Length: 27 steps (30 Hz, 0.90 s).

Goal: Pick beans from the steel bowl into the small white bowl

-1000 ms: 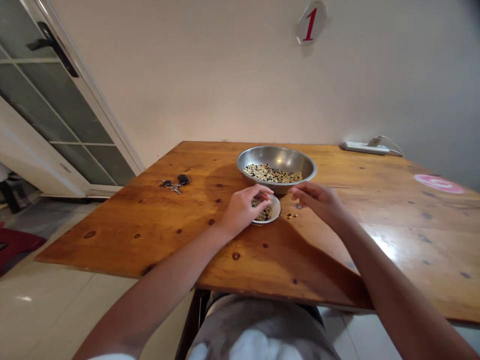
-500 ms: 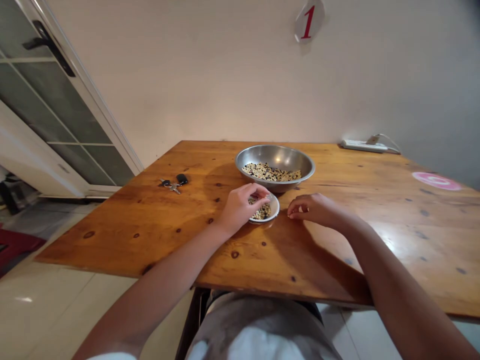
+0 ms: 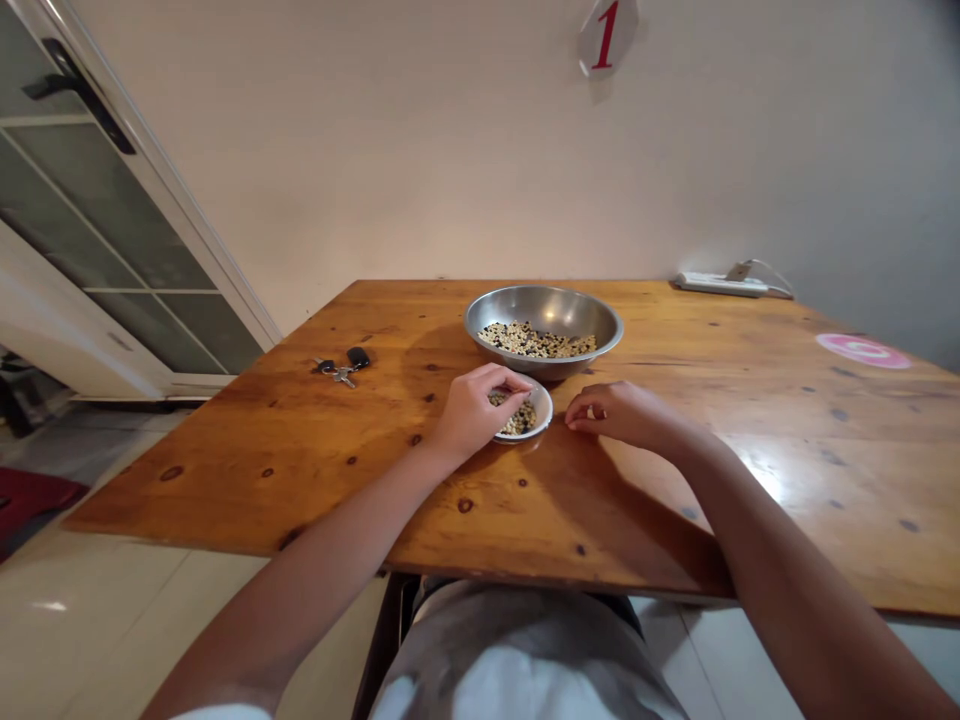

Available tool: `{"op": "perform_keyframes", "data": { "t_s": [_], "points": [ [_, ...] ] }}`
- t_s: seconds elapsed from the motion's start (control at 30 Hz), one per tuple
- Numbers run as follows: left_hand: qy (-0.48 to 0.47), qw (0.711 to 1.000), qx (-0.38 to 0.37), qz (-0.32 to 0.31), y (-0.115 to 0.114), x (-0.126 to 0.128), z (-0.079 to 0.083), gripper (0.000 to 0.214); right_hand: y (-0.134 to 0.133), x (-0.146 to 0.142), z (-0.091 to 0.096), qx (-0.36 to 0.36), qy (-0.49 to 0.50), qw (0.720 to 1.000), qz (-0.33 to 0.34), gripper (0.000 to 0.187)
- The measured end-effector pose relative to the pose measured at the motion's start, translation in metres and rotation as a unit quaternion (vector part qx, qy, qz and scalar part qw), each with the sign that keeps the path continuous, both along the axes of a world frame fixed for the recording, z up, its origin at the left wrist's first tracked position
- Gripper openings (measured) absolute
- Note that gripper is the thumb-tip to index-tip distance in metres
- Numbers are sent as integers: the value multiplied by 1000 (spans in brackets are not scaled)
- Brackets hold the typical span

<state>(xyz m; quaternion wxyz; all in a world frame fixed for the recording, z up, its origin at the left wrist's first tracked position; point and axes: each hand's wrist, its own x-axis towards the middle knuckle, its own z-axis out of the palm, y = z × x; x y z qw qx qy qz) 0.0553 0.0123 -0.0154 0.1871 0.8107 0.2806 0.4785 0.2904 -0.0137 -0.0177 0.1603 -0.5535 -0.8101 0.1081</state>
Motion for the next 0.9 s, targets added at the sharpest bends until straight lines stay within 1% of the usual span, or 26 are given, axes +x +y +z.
{"op": "perform_keyframes", "data": {
  "t_s": [0.1,0.2,0.3,0.37,0.53,0.67,0.83,0.9],
  "points": [
    [-15,1000,-23,-8,-1,0,1,5,0,0,0,-11,-17,1000,-9,15],
    [-40,996,-74,-33,1,-2,3,5,0,-2,2,-12,-14,1000,-12,16],
    [-67,985,-143,-65,5,-4,5,5,-1,-3,3,-14,-7,1000,-7,17],
    [-84,978,-175,-80,8,-5,5,6,-2,-4,4,-14,-8,1000,-9,18],
    [-104,963,-234,-87,12,-5,1,12,-3,-3,5,-7,-19,1000,-6,17],
    [-108,958,-246,-96,13,-3,-2,16,-2,-3,6,1,-11,1000,-9,15],
    [-85,966,-226,-92,12,-1,-3,21,-5,-9,11,44,41,997,-49,12],
    [-71,971,-209,-87,12,0,-4,24,-6,-12,13,59,68,995,-52,13]
  ]
}}
